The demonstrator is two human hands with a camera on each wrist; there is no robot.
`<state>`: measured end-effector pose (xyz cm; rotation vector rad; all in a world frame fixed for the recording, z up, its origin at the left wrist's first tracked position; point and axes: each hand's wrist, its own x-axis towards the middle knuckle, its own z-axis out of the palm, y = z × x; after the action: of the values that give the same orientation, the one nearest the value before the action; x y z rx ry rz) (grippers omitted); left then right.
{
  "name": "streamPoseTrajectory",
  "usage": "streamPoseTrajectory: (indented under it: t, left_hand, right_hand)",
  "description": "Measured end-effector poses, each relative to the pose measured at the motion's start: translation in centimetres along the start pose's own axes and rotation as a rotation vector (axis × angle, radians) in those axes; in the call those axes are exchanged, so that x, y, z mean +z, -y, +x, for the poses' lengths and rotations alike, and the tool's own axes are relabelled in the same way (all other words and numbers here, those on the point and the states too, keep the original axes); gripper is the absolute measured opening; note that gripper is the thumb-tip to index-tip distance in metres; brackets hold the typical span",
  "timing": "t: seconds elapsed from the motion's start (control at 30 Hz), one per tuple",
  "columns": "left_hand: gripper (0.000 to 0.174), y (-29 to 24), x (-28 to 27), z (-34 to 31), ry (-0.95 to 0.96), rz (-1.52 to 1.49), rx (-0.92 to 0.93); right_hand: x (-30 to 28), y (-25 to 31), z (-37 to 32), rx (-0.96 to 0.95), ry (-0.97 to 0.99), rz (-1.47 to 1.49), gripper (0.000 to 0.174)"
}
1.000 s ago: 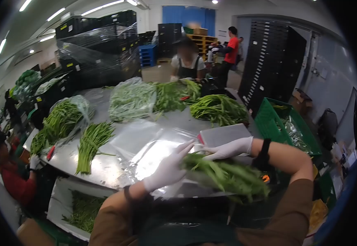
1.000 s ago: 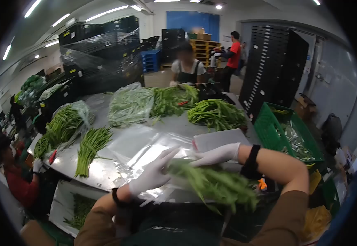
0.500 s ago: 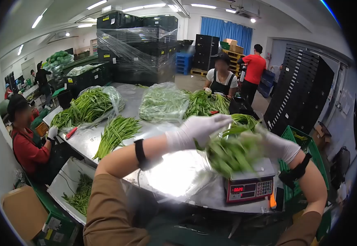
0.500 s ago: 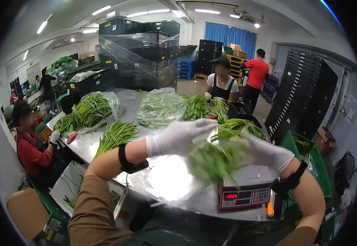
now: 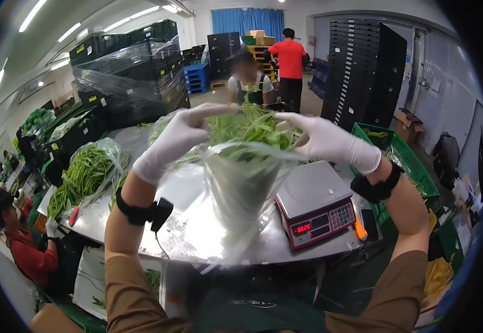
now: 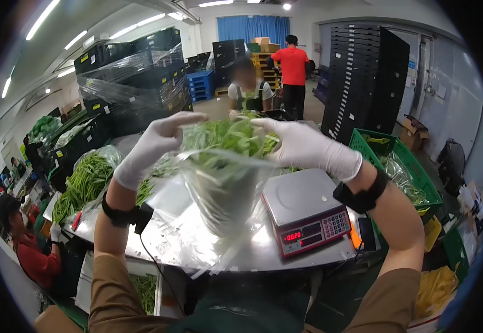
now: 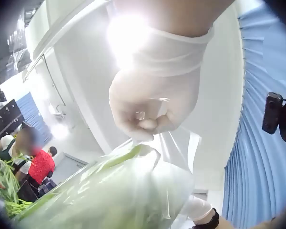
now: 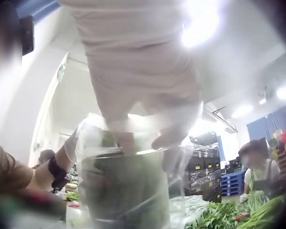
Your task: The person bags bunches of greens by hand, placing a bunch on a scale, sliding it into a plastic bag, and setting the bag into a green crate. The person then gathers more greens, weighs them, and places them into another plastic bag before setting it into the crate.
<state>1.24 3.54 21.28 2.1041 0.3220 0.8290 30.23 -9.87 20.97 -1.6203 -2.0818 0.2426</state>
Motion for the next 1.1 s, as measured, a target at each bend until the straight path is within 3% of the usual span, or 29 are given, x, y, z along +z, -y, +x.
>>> streamPoseTrajectory:
  t: [0.03, 0.17, 0.23, 0.3, 0.33, 0.37, 0.4, 0.43, 0.57, 0.67, 0.8, 0.9, 0.93, 1.1]
  left_hand:
    - [0.062, 0.6, -0.5, 0.3, -0.001, 0.012, 0.005]
    - [0.064, 2.5, -1.5, 0.8, -0.086, -0.115, -0.033]
    - [0.067, 3.2, -1.9, 0.2, -0.190, -0.246, 0.053]
    - [0.088, 5.4, -2.4, -1.0, -0.190, -0.320, 0.052]
    - [0.095, 7.6, -2.3, -1.6, -0.198, -0.322, 0.086]
    - [0.102, 9.1, -2.0, -2.4, -0.204, -0.323, 0.121]
    - [0.124, 9.8, -0.8, -3.7, -0.208, -0.178, -0.007]
    - [0.128, 11.8, 0.1, -4.6, -0.196, -0.089, -0.054]
    - [0.122, 13.5, 4.4, -6.1, -0.099, 0.140, -0.068]
    - [0.105, 13.5, 5.3, -6.5, -0.269, -0.279, -0.138]
    - [0.089, 15.2, 5.6, -6.3, -0.356, -0.195, -0.095]
    - [0.086, 15.9, 6.3, -6.1, -0.357, -0.250, -0.088]
    - [0.085, 15.5, 6.5, -5.9, -0.354, -0.242, -0.080]
    - [0.084, 14.7, 7.7, -5.6, -0.359, -0.249, -0.078]
  right_hand:
    - [0.4, 0.0, -0.4, 0.039, 0.035, 0.182, 0.078]
    - [1.5, 0.0, 0.0, -0.096, -0.002, 0.184, 0.088]
    - [0.7, 0.7, 0.5, -0.121, -0.050, 0.124, 0.076]
    - [0.8, -0.8, 1.3, -0.238, -0.081, -0.017, 0.068]
    - [1.3, -1.2, 1.2, -0.194, -0.039, 0.071, 0.055]
    - [1.8, -1.2, 1.1, -0.194, -0.028, 0.093, 0.053]
    - [2.3, -1.1, 1.1, -0.195, -0.018, 0.114, 0.051]
    - [2.5, -1.1, 1.4, -0.197, -0.004, 0.132, 0.048]
    - [2.9, -1.1, 3.2, -0.533, -0.145, -0.156, 0.053]
    - [2.3, -1.1, 3.7, -0.475, -0.182, -0.117, 0.053]
    - [2.0, 0.2, 3.3, -0.486, -0.483, -0.136, 0.049]
    - [0.5, 1.5, 3.6, -0.595, -0.391, -0.249, 0.051]
    - [0.3, 2.2, 3.8, -0.586, -0.314, -0.256, 0.041]
    - [1.7, 2.6, 6.3, -0.646, -0.201, -0.158, 0.026]
